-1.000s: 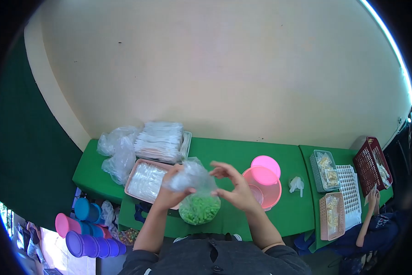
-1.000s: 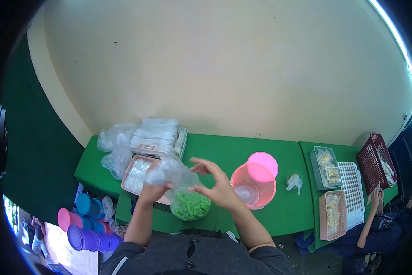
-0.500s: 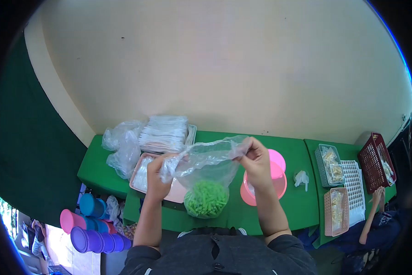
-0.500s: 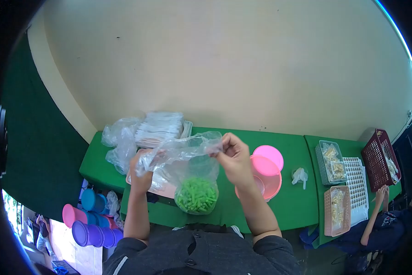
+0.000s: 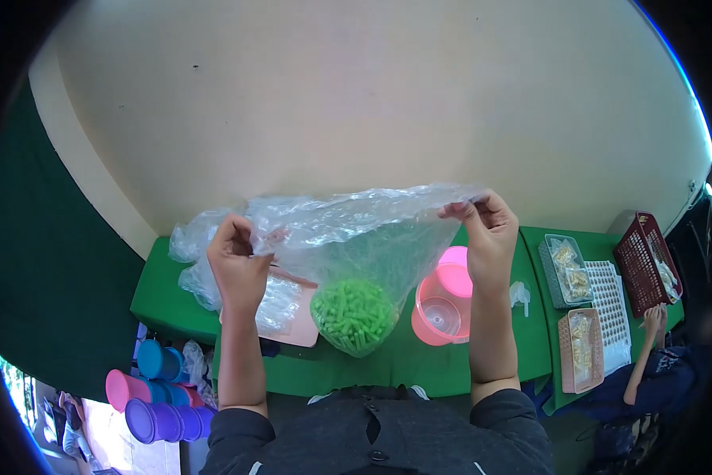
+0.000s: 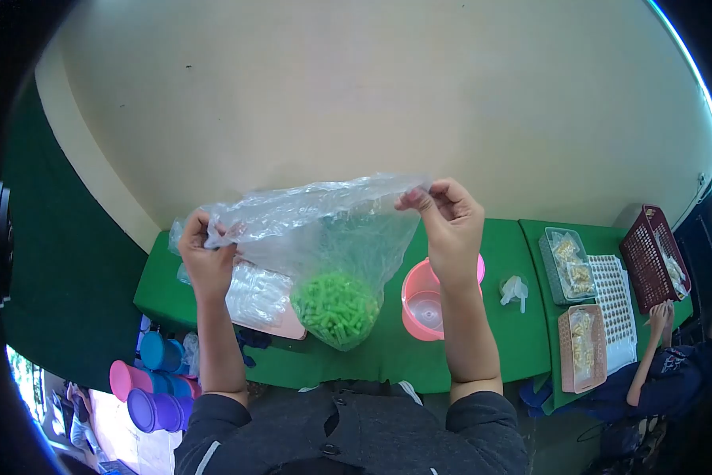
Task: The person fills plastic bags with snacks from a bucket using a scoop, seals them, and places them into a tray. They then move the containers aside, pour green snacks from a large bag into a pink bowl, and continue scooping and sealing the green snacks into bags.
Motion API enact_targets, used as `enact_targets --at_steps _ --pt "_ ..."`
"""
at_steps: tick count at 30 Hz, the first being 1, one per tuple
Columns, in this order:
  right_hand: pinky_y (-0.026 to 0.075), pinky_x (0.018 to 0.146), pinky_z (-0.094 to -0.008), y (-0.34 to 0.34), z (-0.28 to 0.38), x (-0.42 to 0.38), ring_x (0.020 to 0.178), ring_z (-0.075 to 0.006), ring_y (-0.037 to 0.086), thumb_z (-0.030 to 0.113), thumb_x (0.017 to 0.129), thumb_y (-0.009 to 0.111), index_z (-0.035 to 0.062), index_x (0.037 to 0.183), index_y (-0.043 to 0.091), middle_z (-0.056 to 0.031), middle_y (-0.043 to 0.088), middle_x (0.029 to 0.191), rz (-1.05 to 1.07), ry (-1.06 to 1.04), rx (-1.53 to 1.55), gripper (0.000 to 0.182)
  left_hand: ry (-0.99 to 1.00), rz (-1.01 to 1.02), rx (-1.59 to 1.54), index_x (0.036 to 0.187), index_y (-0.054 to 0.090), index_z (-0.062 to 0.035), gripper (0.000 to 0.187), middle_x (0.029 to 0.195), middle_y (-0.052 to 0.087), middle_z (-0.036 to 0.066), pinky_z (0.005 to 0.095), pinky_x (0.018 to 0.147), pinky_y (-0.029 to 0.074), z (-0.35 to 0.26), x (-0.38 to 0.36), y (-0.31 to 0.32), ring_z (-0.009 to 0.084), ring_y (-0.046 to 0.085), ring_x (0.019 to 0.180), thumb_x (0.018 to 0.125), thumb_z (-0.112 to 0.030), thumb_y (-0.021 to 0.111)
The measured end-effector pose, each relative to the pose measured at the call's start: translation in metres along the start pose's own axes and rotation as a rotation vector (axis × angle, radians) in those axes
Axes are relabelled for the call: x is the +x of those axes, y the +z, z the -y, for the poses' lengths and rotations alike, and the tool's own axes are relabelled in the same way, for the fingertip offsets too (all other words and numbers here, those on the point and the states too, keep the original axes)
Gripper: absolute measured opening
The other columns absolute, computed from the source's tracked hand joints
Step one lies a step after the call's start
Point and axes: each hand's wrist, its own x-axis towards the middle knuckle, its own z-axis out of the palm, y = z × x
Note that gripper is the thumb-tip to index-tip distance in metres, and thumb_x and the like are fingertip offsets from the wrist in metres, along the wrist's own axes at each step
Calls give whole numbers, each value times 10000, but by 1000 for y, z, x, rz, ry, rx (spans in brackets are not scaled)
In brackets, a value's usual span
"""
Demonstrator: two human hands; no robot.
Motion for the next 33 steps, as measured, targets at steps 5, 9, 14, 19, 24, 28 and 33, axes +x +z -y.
enact_targets --at_steps 5,9,14,19,24,28,33 --pt "531 823 -312 5 -2 3 825 -153 633 55 951 506 -80 1058 600 -81 644 901 -62 -64 27 196 263 66 148 602 407 -50 321 595 390 -64 203 508 309 9 21 -4 37 388 585 721 3 701" --pt "509 861 -344 0 -21 6 916 -166 616 135 962 513 -74 1110 570 -90 636 972 6 -96 101 263 208 119 145 584 412 -62 352 567 397 -73 219 476 265 -13 24 13 26 370 555 800 -101 688" --pt "314 1058 -453 -11 -104 -48 1294 -293 362 479 864 588 53 1448 158 -171 327 1400 337 335 64 841 42 123 -80 578 444 -107 424 509 382 -84 220 396 239 -37 43 50 10 327 445 872 -304 677" --pt "259 1086 -511 -9 -161 -167 1395 -352 140 571 646 755 115 1474 -75 -185 49 1512 597 405 137 1258 92 116 -258 618 474 -126 374 493 366 -88 220 365 215 -81 53 83 14 309 395 874 -314 671" --pt "219 1103 -525 1 -172 -247 1412 -321 75 297 623 865 129 1442 -201 -150 -145 1524 563 908 549 1355 -25 182 -562 717 530 -144 254 523 384 -95 221 367 243 -125 60 113 31 325 394 883 -290 657" --pt "237 1107 -516 2 -220 -289 1405 -317 115 183 638 847 137 1478 -36 -153 -11 1536 816 932 551 1220 61 223 -855 926 594 -80 144 700 578 -14 240 470 450 -148 77 126 80 564 557 895 -215 631" --pt "209 1118 -529 -18 -219 -280 1402 -321 134 322 689 801 147 1483 89 -138 81 1534 670 782 603 1082 121 191 -964 1085 543 6 263 948 602 92 319 740 520 -184 91 130 182 607 832 924 -200 567"
